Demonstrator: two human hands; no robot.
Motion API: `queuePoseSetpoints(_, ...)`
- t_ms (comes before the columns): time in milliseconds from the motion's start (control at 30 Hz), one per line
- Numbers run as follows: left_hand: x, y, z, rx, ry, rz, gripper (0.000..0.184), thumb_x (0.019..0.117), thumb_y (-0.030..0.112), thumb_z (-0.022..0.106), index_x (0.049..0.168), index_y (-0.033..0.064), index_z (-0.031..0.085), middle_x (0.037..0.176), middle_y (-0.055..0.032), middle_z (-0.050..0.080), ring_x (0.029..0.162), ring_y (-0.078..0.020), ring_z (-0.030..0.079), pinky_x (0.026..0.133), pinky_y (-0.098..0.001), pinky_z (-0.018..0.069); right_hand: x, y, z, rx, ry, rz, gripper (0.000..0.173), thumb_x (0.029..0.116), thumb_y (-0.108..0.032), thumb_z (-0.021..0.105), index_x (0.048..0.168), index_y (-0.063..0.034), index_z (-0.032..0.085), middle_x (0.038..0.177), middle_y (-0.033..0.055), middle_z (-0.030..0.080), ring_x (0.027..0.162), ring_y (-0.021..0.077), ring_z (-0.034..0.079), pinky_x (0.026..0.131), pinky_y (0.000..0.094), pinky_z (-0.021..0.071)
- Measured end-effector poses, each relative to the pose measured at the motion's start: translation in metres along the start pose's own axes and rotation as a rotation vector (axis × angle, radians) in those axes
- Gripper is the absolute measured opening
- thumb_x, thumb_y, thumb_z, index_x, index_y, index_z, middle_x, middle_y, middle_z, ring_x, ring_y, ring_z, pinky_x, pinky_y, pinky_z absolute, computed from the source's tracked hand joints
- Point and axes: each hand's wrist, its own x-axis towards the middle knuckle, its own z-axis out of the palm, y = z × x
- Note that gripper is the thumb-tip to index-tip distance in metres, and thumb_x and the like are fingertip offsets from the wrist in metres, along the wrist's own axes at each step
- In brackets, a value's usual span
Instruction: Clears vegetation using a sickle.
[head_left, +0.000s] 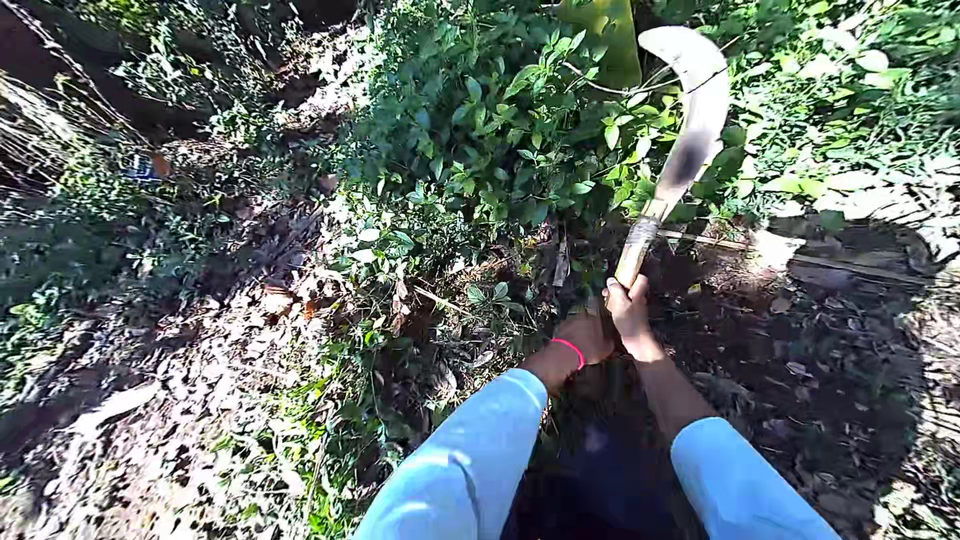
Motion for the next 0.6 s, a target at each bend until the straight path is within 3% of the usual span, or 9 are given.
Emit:
queuePoseSetpoints(33, 0.003, 0.005, -0.002, -0.033, 0.043, -0.011, 0.094, 0.0955, 0.028, 0.069, 0.163, 0.0016, 0.009, 0.146, -0.03, 0.05, 0.128, -0.0434, 0.058, 0.105, -0.0588, 0.0479, 0.002, -0.01, 0.007, 0.069, 0.009, -0.018, 0.056, 0.1075, -0.015, 0.049, 0.154, 0.0039, 0.023, 0.124, 0.0228, 0.057, 0.104, 0.0216, 0.064, 0.093, 0.0372, 0.0537)
queuePoseSetpoints(67, 0.006, 0.002, -0.007, -0.078, 0.099, -0.011, 0.084, 0.098, 0.025, 0.065, 0.161, -0.0009, 0.016, 0.146, -0.0305, 0.05, 0.127, -0.0434, 0.059, 0.105, -0.0576, 0.0489, 0.005, -0.015, 0.014, 0.119, -0.008, -0.025, 0.061, 0.1076, -0.015, 0.05, 0.157, 0.003, 0.018, 0.138, 0.0249, 0.053, 0.119, 0.0239, 0.06, 0.104, 0.0386, 0.0495)
queuePoseSetpoints(133, 0.014, -0.023, -0.023, -0.101, 0.156, 0.009, 0.059, 0.1061, 0.022, 0.052, 0.155, -0.0031, 0.03, 0.146, -0.0301, 0.05, 0.128, -0.0432, 0.058, 0.107, -0.0571, 0.0472, 0.006, -0.014, 0.027, 0.146, -0.089, -0.021, 0.063, 0.1074, -0.013, 0.05, 0.158, 0.0034, 0.016, 0.149, 0.0259, 0.045, 0.133, 0.0261, 0.052, 0.112, 0.0396, 0.0435)
queuePoseSetpoints(233, 0.019, -0.085, -0.049, 0.115, 0.156, 0.023, 0.055, 0.1062, 0.031, 0.05, 0.15, 0.0003, 0.041, 0.135, -0.0282, 0.06, 0.122, -0.0446, 0.062, 0.102, -0.0624, 0.0484, -0.014, 0.004, 0.031, -0.129, -0.342, 0.0, 0.048, 0.1064, -0.012, 0.05, 0.148, 0.0081, 0.038, 0.135, 0.0274, 0.057, 0.114, 0.0283, 0.063, 0.096, 0.0407, 0.0528)
queuePoseSetpoints(300, 0.022, -0.121, -0.059, 0.261, 0.101, -0.015, 0.061, 0.1034, 0.047, 0.055, 0.143, 0.002, 0.051, 0.127, -0.0278, 0.065, 0.118, -0.0472, 0.063, 0.098, -0.0674, 0.0479, -0.032, 0.011, 0.016, -0.307, -0.581, 0.105, 0.042, 0.1068, -0.014, 0.049, 0.145, 0.0044, 0.047, 0.127, 0.0259, 0.062, 0.109, 0.0303, 0.065, 0.095, 0.0445, 0.0525)
queuePoseSetpoints(367, 0.027, -0.143, -0.06, 0.373, 0.019, -0.047, 0.064, 0.1004, 0.055, 0.056, 0.14, 0.0048, 0.055, 0.125, -0.0278, 0.066, 0.117, -0.0487, 0.063, 0.096, -0.0694, 0.048, -0.057, 0.014, -0.004, -0.434, -0.725, 0.23, 0.042, 0.1077, -0.019, 0.05, 0.145, 0.0, 0.048, 0.128, 0.0249, 0.062, 0.114, 0.0333, 0.064, 0.1, 0.0487, 0.0508)
queuePoseSetpoints(433, 0.046, -0.14, -0.055, 0.466, -0.046, 0.061, 0.064, 0.1003, 0.055, 0.057, 0.141, 0.0054, 0.056, 0.126, -0.0274, 0.065, 0.116, -0.0494, 0.063, 0.094, -0.0699, 0.0482, -0.085, 0.013, -0.023, -0.564, -0.766, 0.282, 0.043, 0.1068, -0.021, 0.054, 0.145, -0.0013, 0.05, 0.127, 0.0252, 0.064, 0.115, 0.0361, 0.064, 0.102, 0.0528, 0.0495)
queuePoseSetpoints(500, 0.066, -0.113, -0.044, 0.536, -0.094, 0.265, 0.062, 0.1018, 0.051, 0.057, 0.143, 0.0042, 0.054, 0.127, -0.0281, 0.065, 0.116, -0.0493, 0.063, 0.095, -0.0689, 0.0481, -0.12, 0.003, -0.03, -0.651, -0.783, 0.28, 0.042, 0.1056, -0.02, 0.057, 0.142, -0.0004, 0.053, 0.123, 0.0249, 0.067, 0.112, 0.0378, 0.067, 0.101, 0.0553, 0.0511)
queuePoseSetpoints(600, 0.101, -0.076, -0.037, 0.52, -0.086, 0.462, 0.059, 0.1023, 0.048, 0.057, 0.143, 0.0058, 0.052, 0.123, -0.0275, 0.066, 0.115, -0.0491, 0.064, 0.094, -0.0693, 0.0487, -0.171, -0.011, -0.016, -0.638, -0.791, 0.143, 0.036, 0.1029, -0.011, 0.059, 0.135, 0.0052, 0.059, 0.116, 0.0262, 0.069, 0.109, 0.0399, 0.068, 0.1, 0.0566, 0.0515)
